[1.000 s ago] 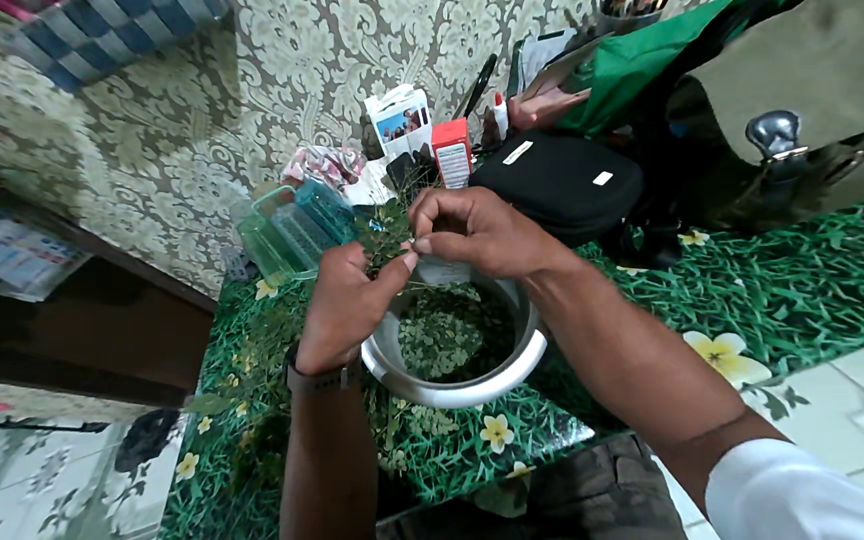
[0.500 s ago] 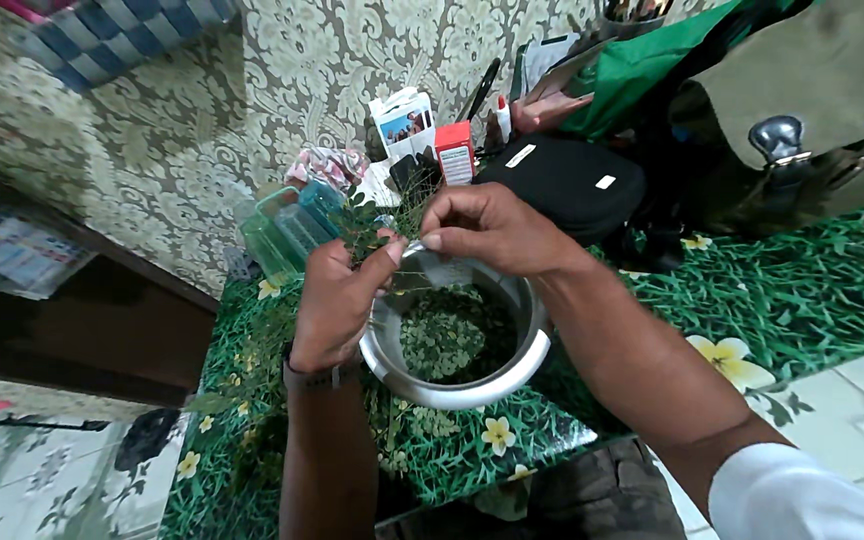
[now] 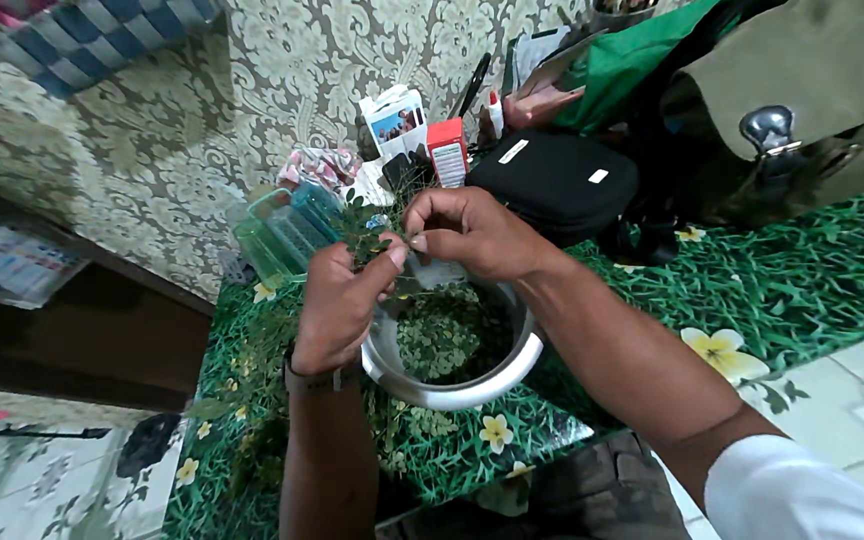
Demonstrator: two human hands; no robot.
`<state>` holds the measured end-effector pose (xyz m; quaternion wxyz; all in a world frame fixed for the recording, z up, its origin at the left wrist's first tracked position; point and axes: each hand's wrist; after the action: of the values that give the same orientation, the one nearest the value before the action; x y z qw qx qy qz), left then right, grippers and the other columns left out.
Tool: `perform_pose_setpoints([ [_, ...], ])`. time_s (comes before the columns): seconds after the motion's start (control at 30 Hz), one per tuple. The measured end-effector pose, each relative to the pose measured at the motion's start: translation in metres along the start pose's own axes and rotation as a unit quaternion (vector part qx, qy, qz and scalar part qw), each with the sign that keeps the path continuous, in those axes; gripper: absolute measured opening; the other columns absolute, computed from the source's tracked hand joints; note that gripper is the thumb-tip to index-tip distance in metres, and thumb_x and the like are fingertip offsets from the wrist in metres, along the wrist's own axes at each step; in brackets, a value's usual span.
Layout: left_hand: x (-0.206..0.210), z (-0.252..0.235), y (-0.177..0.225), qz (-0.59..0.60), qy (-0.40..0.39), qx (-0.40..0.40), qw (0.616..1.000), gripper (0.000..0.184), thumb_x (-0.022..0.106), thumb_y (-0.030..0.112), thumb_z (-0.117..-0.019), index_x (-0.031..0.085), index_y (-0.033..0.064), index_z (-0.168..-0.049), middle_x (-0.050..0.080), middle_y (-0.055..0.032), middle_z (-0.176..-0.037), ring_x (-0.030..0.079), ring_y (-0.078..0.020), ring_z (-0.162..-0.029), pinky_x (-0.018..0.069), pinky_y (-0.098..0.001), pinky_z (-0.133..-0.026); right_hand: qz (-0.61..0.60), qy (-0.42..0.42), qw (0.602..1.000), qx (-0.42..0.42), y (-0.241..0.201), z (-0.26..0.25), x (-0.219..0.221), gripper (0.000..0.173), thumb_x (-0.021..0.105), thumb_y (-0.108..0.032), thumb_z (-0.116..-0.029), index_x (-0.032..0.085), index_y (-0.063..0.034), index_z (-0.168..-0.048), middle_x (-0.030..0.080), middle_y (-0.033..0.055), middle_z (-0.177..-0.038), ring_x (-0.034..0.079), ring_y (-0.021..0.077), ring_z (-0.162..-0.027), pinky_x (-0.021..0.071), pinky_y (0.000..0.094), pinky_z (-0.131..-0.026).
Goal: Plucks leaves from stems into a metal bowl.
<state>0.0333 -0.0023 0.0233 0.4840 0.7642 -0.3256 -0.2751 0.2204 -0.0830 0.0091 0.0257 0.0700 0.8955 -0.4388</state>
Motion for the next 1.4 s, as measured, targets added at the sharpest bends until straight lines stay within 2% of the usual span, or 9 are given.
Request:
perform_pose_setpoints([
  [0.17, -0.002, 0.001, 0.000, 0.006, -0.004, 0.001, 1.000, 0.006, 0.066, 0.010, -0.0964, 0.071, 0.0133, -0.098, 0.064, 0.0035, -0.078, 0.055, -0.0020, -0.059, 0.0508, -0.0176, -0.056, -0.073, 0.013, 0.997, 0.014, 0.001, -0.002, -0.005, 0.011, 0.055, -0.006, -0.0949, 0.065, -0.0066, -0.097, 0.066, -0.0013, -0.094, 0.063, 0.0053, -0.077, 0.0576, 0.0263, -0.070],
  [0.33, -0.001, 0.000, 0.000, 0.012, 0.002, 0.002, 1.000, 0.006, 0.067, 0.009, -0.0955, 0.072, 0.0111, -0.097, 0.066, 0.0010, -0.080, 0.055, -0.0031, -0.059, 0.0504, -0.0181, -0.055, -0.044, 0.027, 0.998, 0.019, -0.002, 0.002, -0.005, 0.023, 0.046, -0.013, -0.1011, 0.067, -0.0050, -0.103, 0.065, 0.0009, -0.089, 0.059, 0.0060, -0.071, 0.0538, 0.0241, -0.065],
  [0.57, 0.000, 0.000, 0.001, 0.017, 0.007, 0.000, 1.000, 0.006, 0.067, 0.007, -0.0950, 0.071, 0.0098, -0.097, 0.065, 0.0010, -0.077, 0.055, -0.0033, -0.058, 0.0504, -0.0180, -0.055, -0.021, 0.029, 0.999, -0.018, -0.001, 0.000, -0.004, 0.009, 0.060, -0.013, -0.0970, 0.064, -0.0050, -0.097, 0.064, 0.0024, -0.086, 0.058, 0.0069, -0.067, 0.0522, 0.0228, -0.059],
  [0.77, -0.001, 0.001, 0.001, 0.006, 0.002, -0.003, 1.000, 0.007, 0.066, 0.009, -0.0960, 0.071, 0.0119, -0.099, 0.064, 0.0024, -0.077, 0.056, -0.0027, -0.059, 0.0511, -0.0177, -0.056, -0.066, 0.096, 0.993, -0.017, 0.000, -0.004, -0.011, 0.012, 0.054, -0.013, -0.1001, 0.060, -0.0121, -0.090, 0.062, -0.0038, -0.086, 0.060, 0.0051, -0.073, 0.0542, 0.0249, -0.068],
  [0.87, -0.001, 0.001, 0.000, 0.004, -0.001, -0.005, 1.000, 0.006, 0.066, 0.009, -0.0965, 0.071, 0.0114, -0.098, 0.066, 0.0006, -0.080, 0.057, -0.0040, -0.061, 0.0512, -0.0187, -0.057, -0.003, 0.085, 0.996, -0.035, -0.002, -0.003, -0.016, 0.018, 0.051, -0.019, -0.1033, 0.061, -0.0108, -0.090, 0.061, -0.0050, -0.080, 0.058, 0.0036, -0.071, 0.0529, 0.0243, -0.068],
  [0.97, 0.000, 0.000, 0.000, 0.010, -0.001, -0.002, 1.000, 0.006, 0.067, 0.009, -0.0957, 0.071, 0.0116, -0.095, 0.065, 0.0012, -0.078, 0.056, -0.0034, -0.060, 0.0506, -0.0184, -0.056, 0.048, 0.016, 0.998, -0.037, -0.008, -0.001, -0.014, 0.014, 0.060, -0.015, -0.0988, 0.064, -0.0026, -0.104, 0.063, 0.0011, -0.090, 0.060, 0.0050, -0.075, 0.0539, 0.0223, -0.067],
  [1.1, 0.001, 0.000, -0.001, -0.007, -0.004, -0.004, 1.000, 0.006, 0.066, 0.010, -0.0964, 0.072, 0.0112, -0.098, 0.066, 0.0023, -0.078, 0.055, -0.0024, -0.060, 0.0497, -0.0177, -0.055, 0.025, 0.019, 0.998, -0.053, -0.001, -0.002, -0.009, 0.008, 0.058, -0.007, -0.0954, 0.065, -0.0031, -0.092, 0.064, 0.0036, -0.095, 0.059, 0.0055, -0.074, 0.0518, 0.0211, -0.063],
  [1.27, -0.001, 0.000, -0.001, 0.001, 0.001, -0.007, 1.000, 0.006, 0.067, 0.008, -0.0954, 0.072, 0.0101, -0.098, 0.066, 0.0010, -0.079, 0.055, -0.0028, -0.059, 0.0493, -0.0177, -0.055, -0.047, 0.108, 0.993, -0.015, -0.003, 0.000, -0.007, 0.017, 0.049, -0.019, -0.1024, 0.062, -0.0114, -0.093, 0.062, -0.0002, -0.092, 0.059, 0.0076, -0.073, 0.0539, 0.0257, -0.066],
  [1.4, 0.000, 0.000, -0.001, 0.001, 0.014, -0.012, 1.000, 0.008, 0.066, 0.006, -0.0953, 0.071, 0.0099, -0.101, 0.068, 0.0009, -0.081, 0.057, -0.0029, -0.060, 0.0517, -0.0182, -0.056, 0.066, 0.046, 0.996, -0.040, -0.009, 0.001, -0.011, 0.025, 0.052, -0.025, -0.1035, 0.066, -0.0052, -0.101, 0.065, 0.0018, -0.097, 0.062, 0.0075, -0.081, 0.0555, 0.0271, -0.071],
])
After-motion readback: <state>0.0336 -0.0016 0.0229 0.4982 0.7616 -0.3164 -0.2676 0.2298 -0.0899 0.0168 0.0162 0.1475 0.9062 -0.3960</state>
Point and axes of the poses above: each hand's wrist, its own z-axis away from the middle knuckle, its own x-axis out of the palm, y = z × x
